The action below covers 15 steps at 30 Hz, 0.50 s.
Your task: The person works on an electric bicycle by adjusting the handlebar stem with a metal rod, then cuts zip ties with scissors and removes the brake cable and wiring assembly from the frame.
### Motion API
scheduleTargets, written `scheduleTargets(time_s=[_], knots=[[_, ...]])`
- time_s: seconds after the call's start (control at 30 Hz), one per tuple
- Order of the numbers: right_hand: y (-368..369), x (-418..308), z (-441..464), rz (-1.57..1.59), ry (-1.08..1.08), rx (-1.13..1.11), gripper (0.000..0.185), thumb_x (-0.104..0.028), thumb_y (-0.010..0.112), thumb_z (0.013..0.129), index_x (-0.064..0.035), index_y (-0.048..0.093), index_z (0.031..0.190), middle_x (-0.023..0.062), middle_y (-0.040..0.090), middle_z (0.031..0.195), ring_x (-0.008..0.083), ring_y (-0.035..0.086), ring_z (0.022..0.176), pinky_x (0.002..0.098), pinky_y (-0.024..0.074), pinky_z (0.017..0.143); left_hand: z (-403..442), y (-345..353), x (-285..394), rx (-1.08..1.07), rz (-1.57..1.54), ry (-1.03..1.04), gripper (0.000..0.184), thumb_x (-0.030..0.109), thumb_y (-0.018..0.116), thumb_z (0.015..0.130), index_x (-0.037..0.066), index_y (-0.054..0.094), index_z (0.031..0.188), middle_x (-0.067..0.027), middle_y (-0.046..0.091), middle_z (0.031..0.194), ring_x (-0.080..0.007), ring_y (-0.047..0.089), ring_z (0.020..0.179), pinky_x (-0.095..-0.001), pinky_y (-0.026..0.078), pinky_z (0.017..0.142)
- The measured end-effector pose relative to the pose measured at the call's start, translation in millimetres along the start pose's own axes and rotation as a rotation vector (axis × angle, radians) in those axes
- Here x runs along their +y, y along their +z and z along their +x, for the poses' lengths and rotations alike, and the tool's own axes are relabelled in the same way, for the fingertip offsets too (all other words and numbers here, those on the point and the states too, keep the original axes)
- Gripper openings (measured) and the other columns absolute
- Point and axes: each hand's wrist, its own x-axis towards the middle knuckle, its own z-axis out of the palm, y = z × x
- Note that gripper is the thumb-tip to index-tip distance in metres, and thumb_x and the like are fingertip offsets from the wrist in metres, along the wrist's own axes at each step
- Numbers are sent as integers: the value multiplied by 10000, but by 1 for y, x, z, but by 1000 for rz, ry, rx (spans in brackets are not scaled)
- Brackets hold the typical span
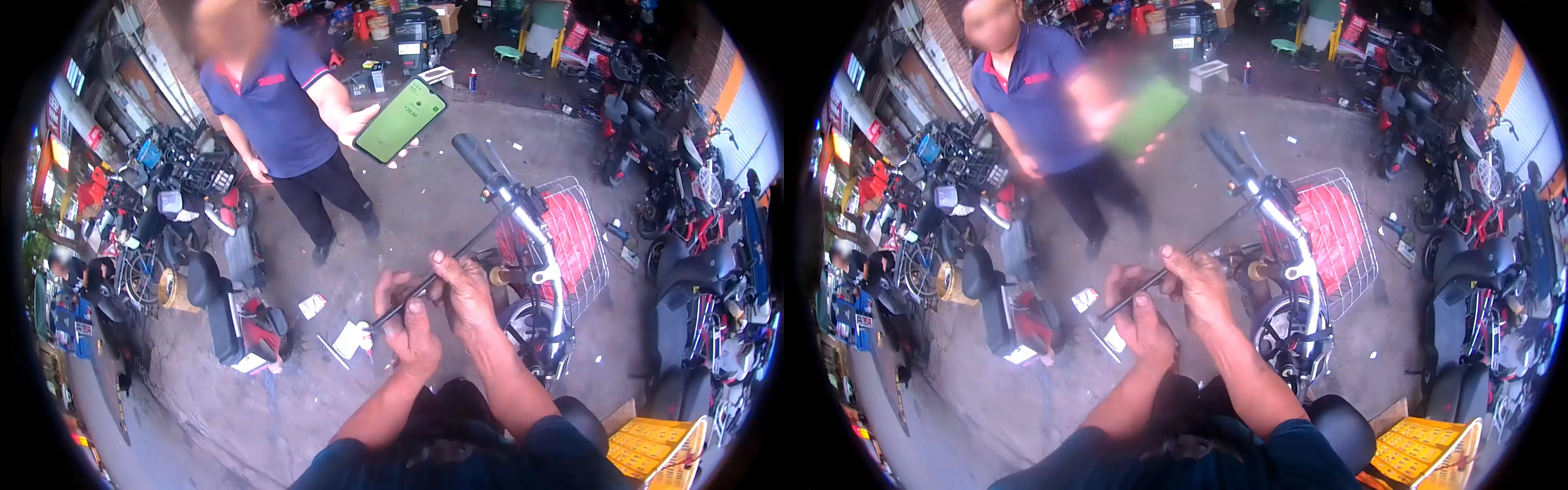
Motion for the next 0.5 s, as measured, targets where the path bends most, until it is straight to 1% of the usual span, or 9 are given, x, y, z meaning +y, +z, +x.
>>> scheduleTargets(time_s=[0.03, 0.07, 0.1, 0.17, 0.23, 0.27, 0.37, 0.43, 0.5], knots=[[-5, 0, 2, 3, 5, -63, 352, -381, 739, 808, -77, 592, 708, 46, 576, 579, 115, 541, 534, 242, 390, 480, 7, -1, 1, -37, -20, 34, 417, 277, 522, 960, -50, 445, 1208, -153, 549, 1106, -225, 543, 992, -353, 443, 868], [-4, -2, 0, 44, -25, -59, 426, -447, 669, 852, -81, 586, 652, 38, 550, 528, 118, 527, 505, 248, 392, 476, 14, 8, 2, 16, -19, 197, 223, 177, 510, 965, -26, 520, 1056, -138, 592, 985, -219, 584, 910, -324, 477, 797], [-15, -5, -1, -30, 21, -3, 468, -498, 567, 903, -40, 609, 813, 86, 624, 720, 145, 564, 589, 269, 416, 500, 16, 8, 2, 12, 10, 226, 207, 166, 516, 958, -23, 523, 1043, -146, 585, 982, -232, 579, 910, -341, 474, 805], [-21, -19, 14, 124, 46, 237, 494, -494, 457, 956, -19, 566, 1033, 135, 613, 1013, 198, 595, 788, 316, 463, 624, 18, 8, -2, -6, 64, 286, 174, 142, 529, 945, -17, 529, 1017, -162, 572, 977, -259, 569, 910, -377, 467, 822], [-51, -21, 40, 310, -48, 182, 464, -445, 421, 981, -36, 484, 1191, 144, 524, 1217, 253, 559, 1004, 370, 452, 787, 19, 13, -5, 40, 72, 323, 155, 131, 561, 930, -15, 525, 971, -162, 583, 928, -255, 580, 847, -356, 483, 761], [-57, -26, 51, 373, -70, 188, 383, -390, 417, 987, -58, 533, 1138, 118, 566, 1163, 263, 538, 1078, 389, 416, 881, 20, 14, -6, 53, 75, 320, 161, 140, 572, 927, -12, 526, 955, -159, 586, 912, -249, 581, 831, -352, 483, 751], [-63, -34, 65, 470, -90, 82, 364, -394, 483, 952, -81, 587, 1106, 62, 619, 1117, 224, 555, 1078, 345, 415, 919, 26, 15, -10, 92, 141, 360, 178, 135, 630, 896, 0, 515, 907, -142, 596, 864, -235, 590, 789, -345, 491, 721], [-73, -31, 71, 581, -86, 20, 347, -393, 508, 936, -87, 617, 1059, 33, 642, 1100, 208, 572, 1067, 320, 425, 916, 24, 14, -11, 84, 166, 333, 200, 136, 661, 879, 5, 510, 885, -137, 595, 846, -227, 586, 764, -338, 491, 701], [-72, -31, 71, 709, -78, 3, 281, -314, 572, 909, -77, 617, 1052, 41, 650, 1079, 206, 591, 1042, 312, 460, 879, 21, 12, -9, 51, 181, 266, 218, 151, 673, 873, 6, 510, 874, -140, 588, 842, -218, 570, 739, -328, 483, 680]])
